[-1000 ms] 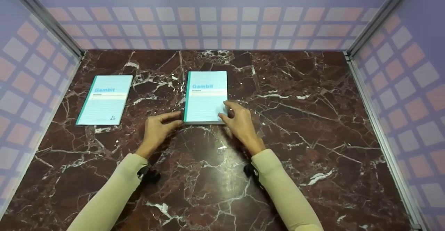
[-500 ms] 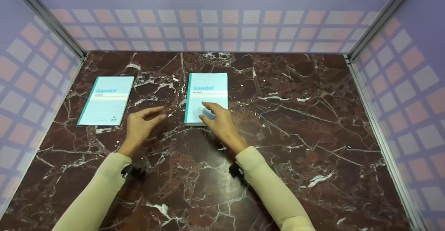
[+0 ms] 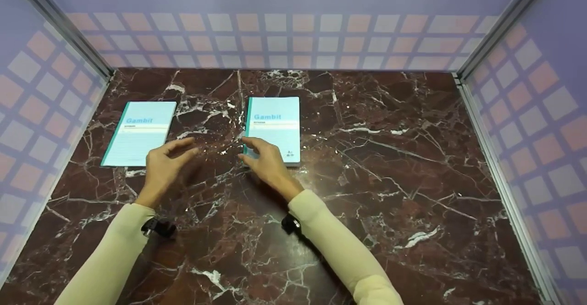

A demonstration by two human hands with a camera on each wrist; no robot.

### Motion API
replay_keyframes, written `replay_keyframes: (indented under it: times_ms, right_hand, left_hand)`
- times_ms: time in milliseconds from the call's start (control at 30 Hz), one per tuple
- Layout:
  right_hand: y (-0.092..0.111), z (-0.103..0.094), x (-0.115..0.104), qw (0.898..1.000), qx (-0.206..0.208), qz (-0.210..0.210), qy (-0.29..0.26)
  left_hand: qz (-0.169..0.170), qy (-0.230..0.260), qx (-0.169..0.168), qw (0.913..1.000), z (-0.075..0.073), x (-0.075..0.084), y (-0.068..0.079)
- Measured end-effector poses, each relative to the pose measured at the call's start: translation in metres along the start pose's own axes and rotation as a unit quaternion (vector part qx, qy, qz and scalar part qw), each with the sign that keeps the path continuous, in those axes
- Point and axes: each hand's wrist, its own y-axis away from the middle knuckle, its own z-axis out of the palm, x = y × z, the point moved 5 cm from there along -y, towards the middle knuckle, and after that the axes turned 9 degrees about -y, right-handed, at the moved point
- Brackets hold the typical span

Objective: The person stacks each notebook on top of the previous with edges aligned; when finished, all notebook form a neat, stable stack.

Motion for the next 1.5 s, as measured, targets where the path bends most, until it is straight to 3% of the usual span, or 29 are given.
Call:
replay_keyframes:
  times_ms: [367, 633, 1100, 1333, 1500]
  right_hand:
    - [-0.016, 0.036, -0.003, 0.999, -0.019, 0.01, -0.044]
    - [-0.027, 0.062, -0.008, 0.999, -0.029, 0.017, -0.02]
    - [-0.046, 0.112, -0.01, 0.998, -0.054, 0.017, -0.038]
    - [-0.051, 0.13, -0.01, 0.997, -0.055, 0.035, -0.04]
    - [-0.054, 0.143, -0.009, 0.997, -0.054, 0.036, -0.045]
  left_hand:
    - [-0.014, -0.004, 0.022, 0.9997, -0.028, -0.02, -0.002]
    - [-0.03, -0.02, 0.037, 0.9987, -0.052, -0.035, 0.001]
    - [-0.078, -0.025, 0.071, 0.9941, -0.094, -0.067, 0.005]
    - [-0.122, -0.036, 0.08, 0.9887, -0.11, -0.083, 0.01]
    - [-0.133, -0.04, 0.094, 0.9858, -0.119, -0.093, 0.011]
